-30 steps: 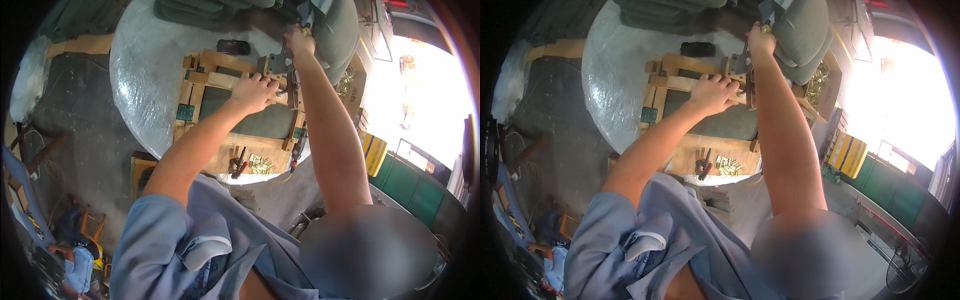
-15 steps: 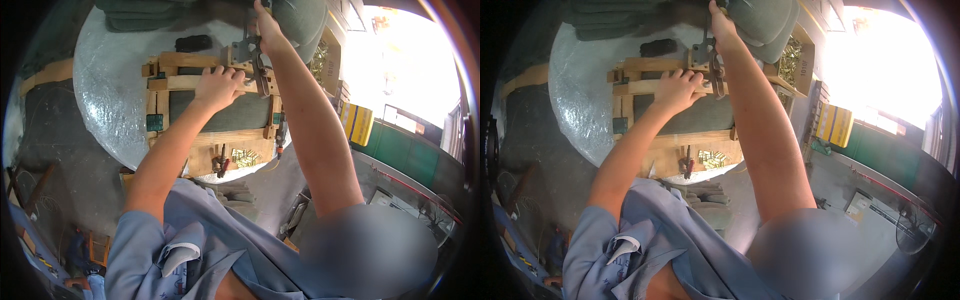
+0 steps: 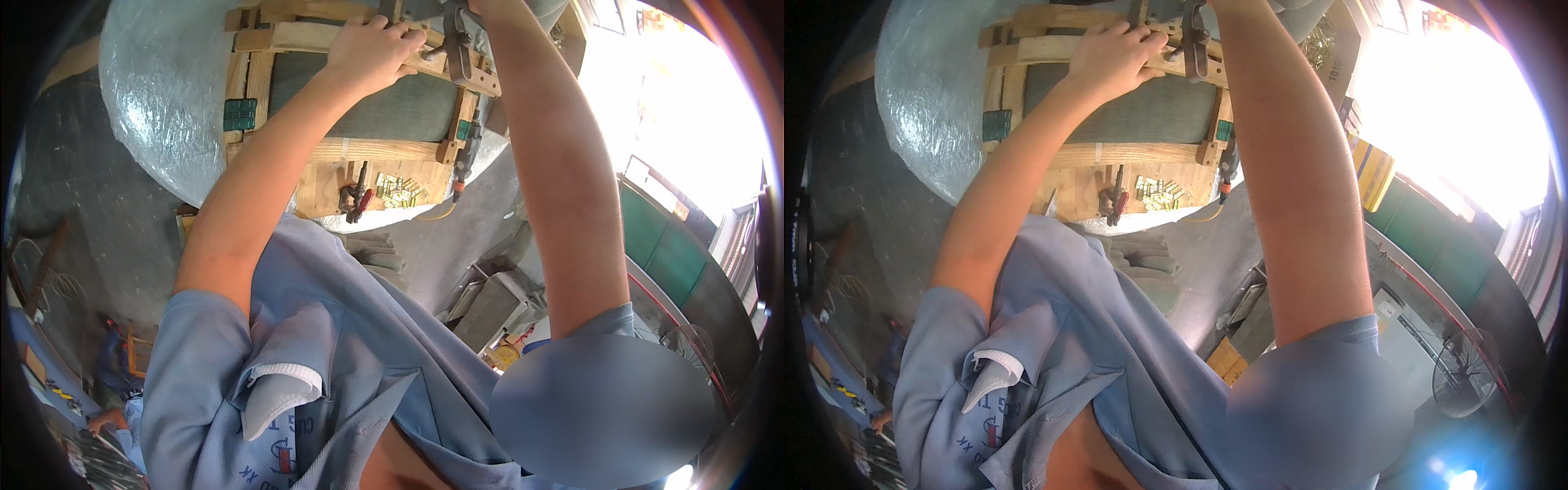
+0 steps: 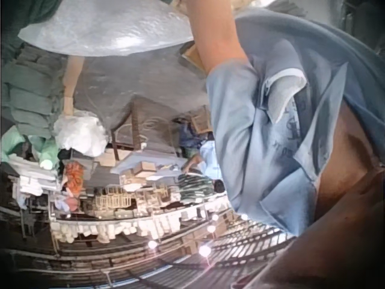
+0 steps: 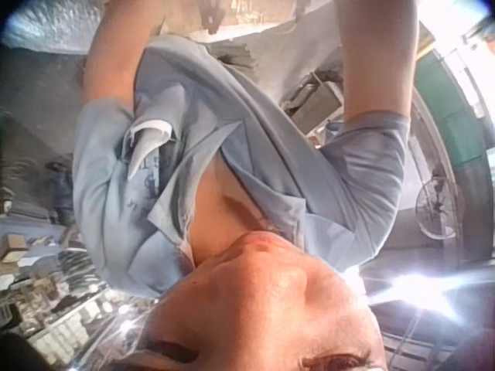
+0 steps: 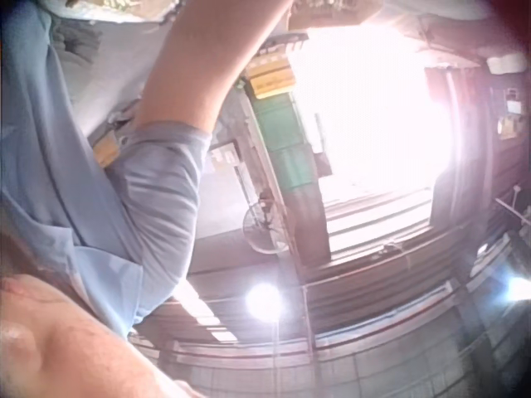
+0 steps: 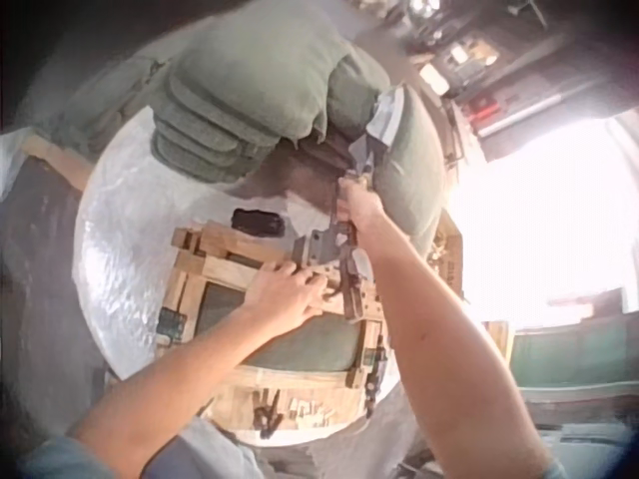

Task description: The person assembles a chair by placing a green cushion onto a wooden frame, securing it with a pneumatic drill and fasteners, and adjusting the frame. The person repeats this process for multiple cushions, stacking the finished units on the table.

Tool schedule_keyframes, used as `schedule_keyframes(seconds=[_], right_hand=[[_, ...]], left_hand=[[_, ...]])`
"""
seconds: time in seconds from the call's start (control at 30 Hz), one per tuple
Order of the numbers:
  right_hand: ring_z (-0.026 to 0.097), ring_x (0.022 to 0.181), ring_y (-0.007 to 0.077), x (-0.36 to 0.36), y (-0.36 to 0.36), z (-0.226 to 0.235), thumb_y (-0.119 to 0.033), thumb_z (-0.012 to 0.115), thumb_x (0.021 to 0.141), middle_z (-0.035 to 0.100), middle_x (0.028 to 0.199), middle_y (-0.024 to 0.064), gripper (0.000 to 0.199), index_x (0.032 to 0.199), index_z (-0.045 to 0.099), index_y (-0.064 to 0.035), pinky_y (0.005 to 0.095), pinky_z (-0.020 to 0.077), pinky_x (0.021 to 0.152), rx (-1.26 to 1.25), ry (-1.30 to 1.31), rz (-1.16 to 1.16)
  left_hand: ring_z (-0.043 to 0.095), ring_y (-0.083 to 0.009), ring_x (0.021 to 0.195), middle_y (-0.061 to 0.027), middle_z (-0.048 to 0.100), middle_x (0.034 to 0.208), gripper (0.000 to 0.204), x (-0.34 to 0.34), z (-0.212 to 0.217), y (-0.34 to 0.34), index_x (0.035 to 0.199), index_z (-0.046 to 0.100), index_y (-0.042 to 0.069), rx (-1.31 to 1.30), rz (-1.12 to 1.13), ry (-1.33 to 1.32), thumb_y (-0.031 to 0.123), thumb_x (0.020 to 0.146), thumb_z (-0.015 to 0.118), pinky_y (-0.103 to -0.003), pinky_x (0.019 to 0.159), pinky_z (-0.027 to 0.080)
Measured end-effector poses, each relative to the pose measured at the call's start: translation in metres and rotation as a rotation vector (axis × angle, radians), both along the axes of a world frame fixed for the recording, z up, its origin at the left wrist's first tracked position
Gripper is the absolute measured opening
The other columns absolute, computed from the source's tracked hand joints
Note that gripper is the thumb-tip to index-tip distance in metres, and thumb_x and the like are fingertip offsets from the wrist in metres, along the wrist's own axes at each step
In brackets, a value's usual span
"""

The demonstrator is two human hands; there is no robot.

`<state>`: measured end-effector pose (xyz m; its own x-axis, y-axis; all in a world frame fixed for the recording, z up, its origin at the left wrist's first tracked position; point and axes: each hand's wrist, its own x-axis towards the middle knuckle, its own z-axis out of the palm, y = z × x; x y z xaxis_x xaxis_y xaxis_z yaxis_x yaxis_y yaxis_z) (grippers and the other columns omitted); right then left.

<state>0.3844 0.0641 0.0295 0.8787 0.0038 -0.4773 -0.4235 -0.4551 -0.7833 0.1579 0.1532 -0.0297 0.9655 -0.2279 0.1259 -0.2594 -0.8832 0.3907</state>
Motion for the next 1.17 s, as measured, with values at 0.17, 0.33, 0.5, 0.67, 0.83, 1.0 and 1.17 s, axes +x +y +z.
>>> schedule_keyframes(seconds=[0.17, 0.33, 0.5, 0.67, 0.83, 1.0, 1.17], right_hand=[[0.039, 0.051, 0.0089, 0.021, -0.019, -0.032, -0.029, 0.048, 0.111, 0.046, 0.069, -0.0067, 0.027, 0.131, 0.063, -0.0187, 0.0277, 0.0307, 0.046, 0.269, -0.096, 0.013], [0.043, 0.052, 0.0119, 0.0, 0.003, -0.018, -0.031, 0.036, 0.115, 0.051, 0.07, -0.0042, 0.038, 0.127, 0.069, -0.016, 0.0296, 0.0372, 0.048, 0.091, -0.165, 0.058], [0.057, 0.063, 0.0169, 0.022, -0.015, -0.042, -0.031, 0.039, 0.114, 0.069, 0.09, 0.0053, 0.041, 0.129, 0.073, -0.0165, 0.0332, 0.0513, 0.059, -0.061, -0.244, 0.136], [0.071, 0.102, 0.0359, 0.028, -0.024, -0.066, -0.032, 0.036, 0.113, 0.075, 0.118, 0.0204, 0.044, 0.133, 0.072, -0.0161, 0.0432, 0.0556, 0.092, -0.327, -0.453, 0.207], [0.065, 0.129, 0.0412, 0.018, 0.008, -0.064, -0.032, 0.041, 0.108, 0.071, 0.131, 0.029, 0.045, 0.137, 0.07, -0.013, 0.0468, 0.0504, 0.109, -0.465, -0.505, 0.185], [0.062, 0.13, 0.0466, 0.021, -0.004, -0.055, -0.036, 0.049, 0.106, 0.066, 0.138, 0.0295, 0.053, 0.152, 0.056, -0.01, 0.0505, 0.0519, 0.108, -0.584, -0.456, 0.536], [0.068, 0.128, 0.0353, -0.03, 0.013, 0.022, -0.044, 0.046, 0.107, 0.064, 0.143, 0.0285, 0.066, 0.165, 0.037, -0.0155, 0.0478, 0.055, 0.106, -0.488, -0.067, 0.244]], left_hand=[[0.069, -0.0207, 0.118, 0.0038, 0.074, 0.128, 0.057, -0.001, -0.002, -0.002, 0.137, 0.063, 0.024, -0.029, 0.029, -0.017, 0.047, 0.088, 0.082, -0.043, 0.094, 0.055], [0.07, -0.0213, 0.114, 0.0031, 0.074, 0.122, 0.051, 0.0, -0.003, 0.005, 0.127, 0.065, 0.021, -0.093, 0.059, -0.025, 0.046, 0.086, 0.084, -0.045, 0.092, 0.055], [0.07, -0.023, 0.112, -0.0041, 0.073, 0.116, 0.051, 0.005, 0.01, 0.014, 0.129, 0.065, 0.016, -0.154, -0.002, -0.003, 0.045, 0.091, 0.081, -0.047, 0.092, 0.053], [0.067, -0.0232, 0.122, -0.0122, 0.071, 0.137, 0.077, 0.067, 0.006, 0.065, 0.156, 0.055, 0.019, -1.146, 0.189, 0.339, 0.057, 0.093, 0.079, -0.043, 0.104, 0.05], [0.067, -0.0204, 0.094, -0.0076, 0.073, 0.105, 0.083, 0.147, 0.08, 0.077, 0.115, 0.074, 0.005, -1.291, 0.254, 0.475, 0.083, 0.088, 0.066, -0.034, 0.083, 0.049], [0.072, -0.0256, 0.105, -0.0152, 0.072, 0.123, 0.091, 0.198, 0.054, 0.04, 0.133, 0.064, 0.0, -1.414, 0.178, 0.88, 0.069, 0.078, 0.087, -0.039, 0.091, 0.06], [0.074, -0.0243, 0.107, -0.0152, 0.071, 0.125, 0.077, 0.193, 0.042, 0.049, 0.136, 0.061, 0.001, -1.475, -0.031, 0.959, 0.054, 0.086, 0.088, -0.037, 0.093, 0.062]])
